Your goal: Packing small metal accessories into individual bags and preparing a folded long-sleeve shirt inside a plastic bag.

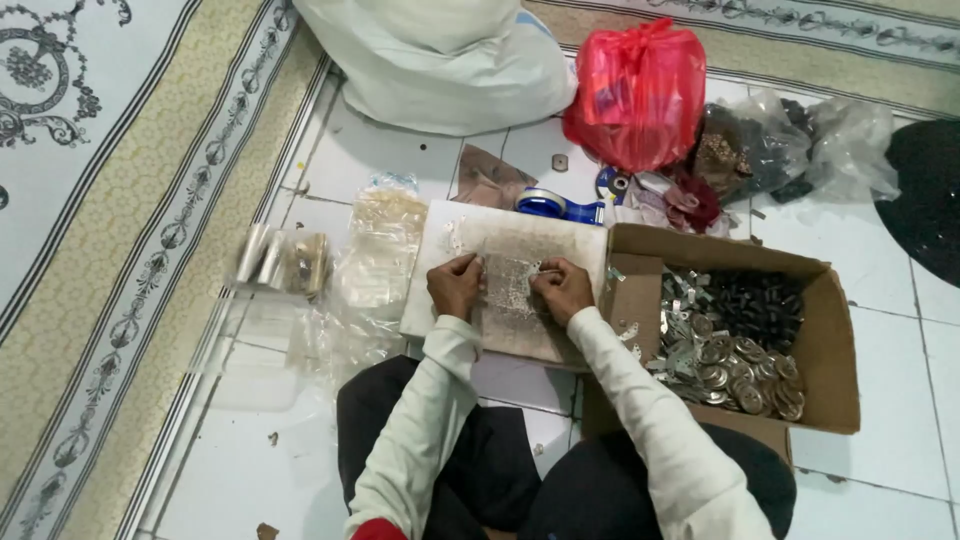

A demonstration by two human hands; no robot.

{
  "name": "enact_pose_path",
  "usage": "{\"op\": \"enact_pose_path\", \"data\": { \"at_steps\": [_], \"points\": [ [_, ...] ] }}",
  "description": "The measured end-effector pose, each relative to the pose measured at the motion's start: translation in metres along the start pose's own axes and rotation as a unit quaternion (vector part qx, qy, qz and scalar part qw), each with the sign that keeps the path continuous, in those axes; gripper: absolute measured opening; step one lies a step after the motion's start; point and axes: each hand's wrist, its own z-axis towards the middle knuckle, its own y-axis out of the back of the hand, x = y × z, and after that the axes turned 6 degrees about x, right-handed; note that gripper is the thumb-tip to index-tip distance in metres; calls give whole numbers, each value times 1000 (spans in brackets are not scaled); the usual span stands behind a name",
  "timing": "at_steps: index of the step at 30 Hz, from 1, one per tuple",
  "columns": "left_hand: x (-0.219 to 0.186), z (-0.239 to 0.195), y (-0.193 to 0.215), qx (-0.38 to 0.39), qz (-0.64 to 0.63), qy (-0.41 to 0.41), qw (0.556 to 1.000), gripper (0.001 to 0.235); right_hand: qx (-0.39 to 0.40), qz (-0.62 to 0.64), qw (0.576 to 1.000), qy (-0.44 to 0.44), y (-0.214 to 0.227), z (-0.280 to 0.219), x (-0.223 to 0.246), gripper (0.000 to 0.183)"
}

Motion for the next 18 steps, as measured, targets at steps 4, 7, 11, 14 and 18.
{"op": "enact_pose_path", "data": {
  "at_steps": [4, 7, 11, 14, 18],
  "points": [
    [-26, -3, 11, -8, -6, -24, 1000, 20, -4, -62, 997, -34, -43, 23, 34, 32],
    [-14, 21, 7, -17, 6, -47, 999, 20, -9, -111, 993, -41, -61, 52, 32, 29],
    [-15, 32, 3, -21, 42, -95, 994, 18, -14, -129, 990, -47, -70, 72, 43, 28],
    [-13, 35, 0, -34, 50, -129, 990, 16, -9, -143, 989, -40, -73, 77, 55, 27],
    [-11, 34, -2, -80, 68, -207, 973, 14, -24, -158, 986, -44, -72, 58, 85, 33]
  ]
}}
